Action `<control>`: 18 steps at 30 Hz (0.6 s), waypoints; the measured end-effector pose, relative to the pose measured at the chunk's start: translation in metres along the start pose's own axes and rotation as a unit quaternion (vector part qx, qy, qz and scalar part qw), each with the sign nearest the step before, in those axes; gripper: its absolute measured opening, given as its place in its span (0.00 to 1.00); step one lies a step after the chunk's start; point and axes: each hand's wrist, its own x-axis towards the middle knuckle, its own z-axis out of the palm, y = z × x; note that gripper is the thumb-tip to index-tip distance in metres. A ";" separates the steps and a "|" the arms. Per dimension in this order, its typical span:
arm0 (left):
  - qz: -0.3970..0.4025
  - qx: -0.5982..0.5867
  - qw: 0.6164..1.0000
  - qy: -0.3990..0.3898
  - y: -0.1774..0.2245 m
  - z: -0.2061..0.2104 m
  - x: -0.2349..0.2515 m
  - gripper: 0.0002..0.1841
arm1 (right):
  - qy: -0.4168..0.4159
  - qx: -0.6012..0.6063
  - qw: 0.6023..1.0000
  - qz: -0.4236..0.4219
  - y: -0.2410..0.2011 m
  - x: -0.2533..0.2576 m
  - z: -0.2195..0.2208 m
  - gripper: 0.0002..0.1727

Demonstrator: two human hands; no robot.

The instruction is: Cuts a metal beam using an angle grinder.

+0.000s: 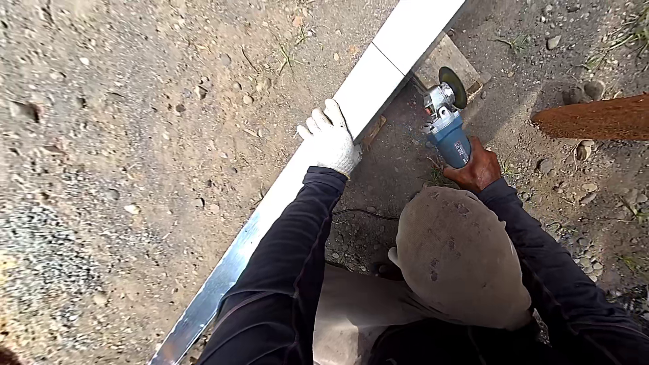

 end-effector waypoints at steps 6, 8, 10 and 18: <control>-0.008 -0.046 0.998 -0.042 -0.006 -0.014 0.006 0.75 | 0.032 0.047 0.998 -0.022 0.027 -0.011 0.003 0.45; -0.011 -0.099 0.995 -0.016 -0.012 -0.017 0.001 0.64 | 0.050 0.060 0.996 -0.033 0.038 -0.012 0.008 0.46; -0.046 -0.197 0.978 0.059 -0.010 -0.016 -0.018 0.41 | 0.052 0.070 0.996 -0.035 0.042 -0.010 0.006 0.46; -0.325 -0.854 0.393 0.102 0.061 0.048 -0.098 0.20 | 0.051 0.084 0.995 -0.019 0.048 -0.006 -0.005 0.45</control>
